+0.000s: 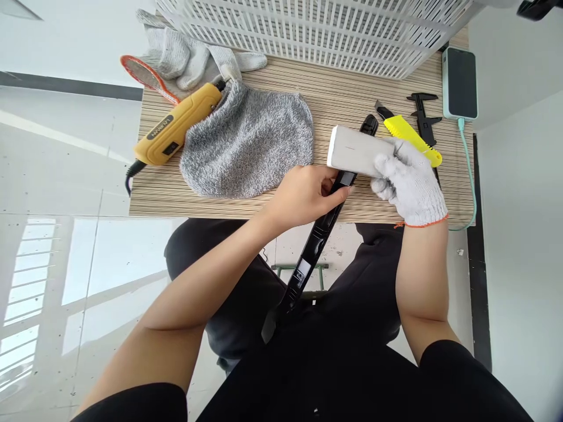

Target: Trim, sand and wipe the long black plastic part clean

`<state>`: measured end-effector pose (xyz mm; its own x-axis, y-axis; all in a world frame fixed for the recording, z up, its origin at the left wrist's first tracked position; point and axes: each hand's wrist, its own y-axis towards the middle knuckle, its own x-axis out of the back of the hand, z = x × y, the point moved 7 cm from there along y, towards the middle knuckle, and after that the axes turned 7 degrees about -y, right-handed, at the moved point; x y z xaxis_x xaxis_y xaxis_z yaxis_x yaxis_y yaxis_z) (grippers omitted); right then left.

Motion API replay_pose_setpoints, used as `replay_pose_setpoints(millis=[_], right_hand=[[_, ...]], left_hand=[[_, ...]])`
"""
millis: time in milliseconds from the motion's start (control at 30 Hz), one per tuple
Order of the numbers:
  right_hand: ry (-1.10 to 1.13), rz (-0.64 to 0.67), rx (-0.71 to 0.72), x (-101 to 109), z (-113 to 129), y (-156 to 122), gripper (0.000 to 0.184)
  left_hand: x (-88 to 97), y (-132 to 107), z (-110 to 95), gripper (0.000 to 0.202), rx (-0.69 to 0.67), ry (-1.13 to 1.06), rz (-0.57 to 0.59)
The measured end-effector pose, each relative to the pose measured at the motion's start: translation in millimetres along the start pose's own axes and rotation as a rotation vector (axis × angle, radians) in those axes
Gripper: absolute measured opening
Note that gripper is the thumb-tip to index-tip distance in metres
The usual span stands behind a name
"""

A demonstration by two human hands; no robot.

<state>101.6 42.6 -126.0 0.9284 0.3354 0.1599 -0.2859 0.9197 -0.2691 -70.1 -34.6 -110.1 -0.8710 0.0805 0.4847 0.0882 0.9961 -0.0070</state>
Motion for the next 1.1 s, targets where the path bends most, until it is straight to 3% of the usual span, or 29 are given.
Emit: replay_pose_setpoints(millis=[100, 133, 267, 300, 367, 433, 567, 700, 833, 1000, 1100], right_hand=[[0.102, -0.16, 0.05, 9.6, 2.6, -1.6, 0.034], [0.111, -0.159, 0.053, 8.7, 3.1, -2.6, 0.035], [0.042, 0.074, -0.037, -12.2, -0.8, -6.2, 0.037], [0.05, 0.051, -0.036, -11.9, -0.6, -5.8, 0.037], [0.118, -0.117, 0.011, -1.6, 2.1, -3.5, 0.036], [0.131, -0.172, 0.022, 2.3, 2.6, -0.5, 0.036], [0.013, 0.041, -0.043, -12.6, 0.6, 0.8, 0.038], [0.13, -0.1, 0.026, -11.5, 10.3, -10.9, 0.036], [0.056, 0.066, -0.045, -34.0, 6.4, -19.4, 0.044], [0.201, -0.168, 0.042, -16.5, 7.4, -13.1, 0.043], [0.057, 0.021, 0.002, -21.5, 7.8, -12.3, 0.04]], left_hand=[[0.2, 0.1, -0.1, 0.033, -0.006, 0.013, -0.001], [0.4, -0.1, -0.2, 0.032, -0.012, 0.018, -0.002], [1.2, -0.9, 0.3, 0.032, -0.025, 0.04, -0.012], [0.9, -0.9, 0.5, 0.033, -0.024, 0.046, -0.01], [0.2, -0.3, 0.6, 0.034, -0.024, 0.062, -0.01], [-0.8, 0.6, 0.5, 0.032, -0.027, 0.077, -0.015], [-2.9, -0.8, 0.9, 0.032, -0.022, 0.157, -0.036], [-0.9, -11.3, 2.1, 0.028, 0.004, 0.256, -0.072], [3.9, -23.5, 5.8, 0.029, 0.037, 0.288, -0.089], [3.9, -27.6, 8.4, 0.03, 0.048, 0.281, -0.111], [4.0, -28.2, 9.4, 0.03, 0.073, 0.27, -0.14]])
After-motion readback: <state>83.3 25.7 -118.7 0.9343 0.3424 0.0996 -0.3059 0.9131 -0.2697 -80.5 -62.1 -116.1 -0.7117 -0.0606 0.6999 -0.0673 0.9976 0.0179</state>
